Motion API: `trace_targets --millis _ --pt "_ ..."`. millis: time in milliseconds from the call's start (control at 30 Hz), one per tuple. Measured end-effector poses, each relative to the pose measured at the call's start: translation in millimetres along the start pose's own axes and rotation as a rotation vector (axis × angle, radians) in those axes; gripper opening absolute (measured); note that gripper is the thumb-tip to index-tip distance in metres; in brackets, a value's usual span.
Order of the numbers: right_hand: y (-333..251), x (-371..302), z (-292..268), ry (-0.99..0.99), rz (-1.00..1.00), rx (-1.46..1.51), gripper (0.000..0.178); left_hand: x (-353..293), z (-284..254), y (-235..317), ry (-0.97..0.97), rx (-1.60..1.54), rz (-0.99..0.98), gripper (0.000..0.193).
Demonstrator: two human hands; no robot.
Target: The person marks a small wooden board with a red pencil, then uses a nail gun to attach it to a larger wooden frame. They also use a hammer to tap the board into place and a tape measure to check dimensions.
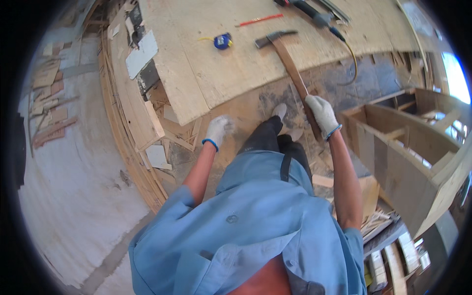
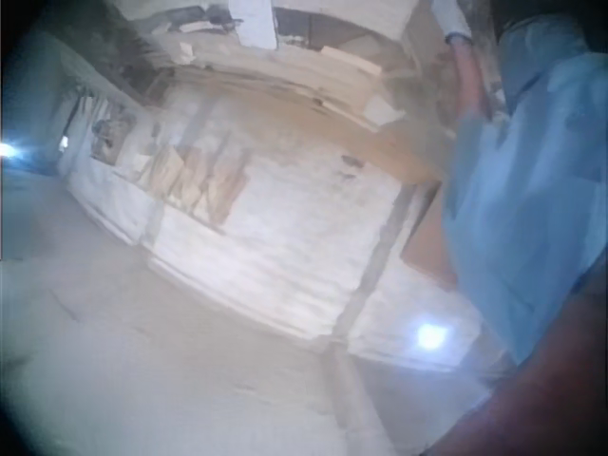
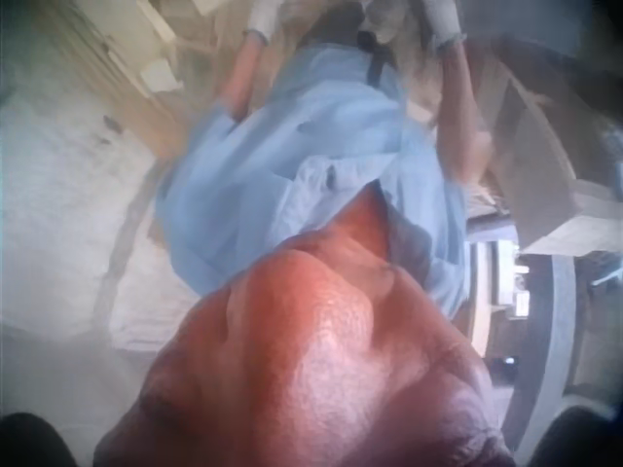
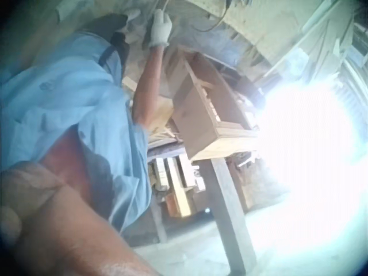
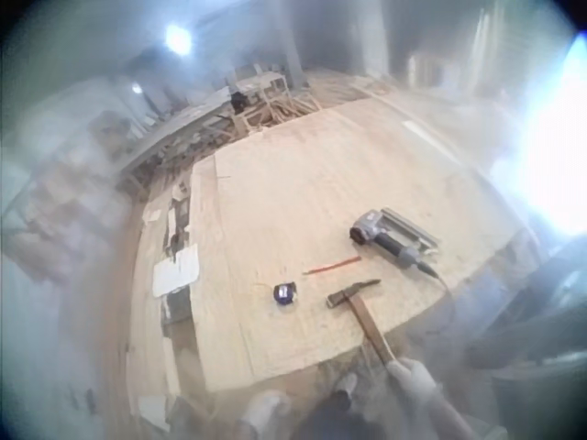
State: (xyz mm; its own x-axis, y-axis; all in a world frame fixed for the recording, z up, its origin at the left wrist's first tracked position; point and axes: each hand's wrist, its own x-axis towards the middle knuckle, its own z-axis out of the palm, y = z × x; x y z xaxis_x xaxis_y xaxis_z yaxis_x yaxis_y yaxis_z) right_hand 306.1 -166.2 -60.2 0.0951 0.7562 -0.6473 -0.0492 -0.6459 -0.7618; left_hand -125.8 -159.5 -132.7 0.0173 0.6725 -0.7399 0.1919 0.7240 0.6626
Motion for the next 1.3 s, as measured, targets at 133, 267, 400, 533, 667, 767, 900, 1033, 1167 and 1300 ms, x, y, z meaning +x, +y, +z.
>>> trace_targets --millis 133,267,400,533,667,767,900,1033,1167,1300 --pt "78.2 -33.7 -40.0 0.247 0.106 0.243 0.037 103.3 -86.3 -151.5 0.115 0.645 0.181 0.035" --pt "214.6 -97.7 -88.5 0.516 0.264 0.387 0.038 154.7 -129.3 -157.5 0.111 0.905 0.084 0.024" --pt "385.3 -203.7 -87.7 0.723 0.409 0.702 0.032 179.5 -158.3 -127.5 0.182 1.016 0.224 0.024" --pt "469.4 -308.5 -14.6 0.844 0.614 0.827 0.022 195.1 -170.0 -100.7 0.222 1.11 0.368 0.036" --pt "475.2 -342.2 82.5 1.001 0.622 0.88 0.031 182.3 -153.5 -80.5 0.055 1.143 0.377 0.058" --pt "451.9 -326.4 154.3 0.946 0.665 0.792 0.028 175.3 -139.4 -49.1 -0.064 0.842 -0.059 0.055" --pt "416.8 -294.8 210.7 0.818 0.571 0.843 0.035 136.5 -104.3 -28.3 -0.032 0.985 0.003 0.046" --pt "329.2 -287.2 217.5 0.74 0.579 0.883 0.04 201.5 -125.7 -34.9 -0.063 0.994 -0.085 0.037" --pt "351.1 -286.5 227.6 0.818 0.522 0.936 0.042 187.8 -65.5 -15.0 -0.069 0.846 -0.328 0.011" --pt "382.0 -306.9 230.9 0.9 0.573 1.09 0.034 201.4 -6.5 -2.5 -0.654 1.122 -0.1 0.017"
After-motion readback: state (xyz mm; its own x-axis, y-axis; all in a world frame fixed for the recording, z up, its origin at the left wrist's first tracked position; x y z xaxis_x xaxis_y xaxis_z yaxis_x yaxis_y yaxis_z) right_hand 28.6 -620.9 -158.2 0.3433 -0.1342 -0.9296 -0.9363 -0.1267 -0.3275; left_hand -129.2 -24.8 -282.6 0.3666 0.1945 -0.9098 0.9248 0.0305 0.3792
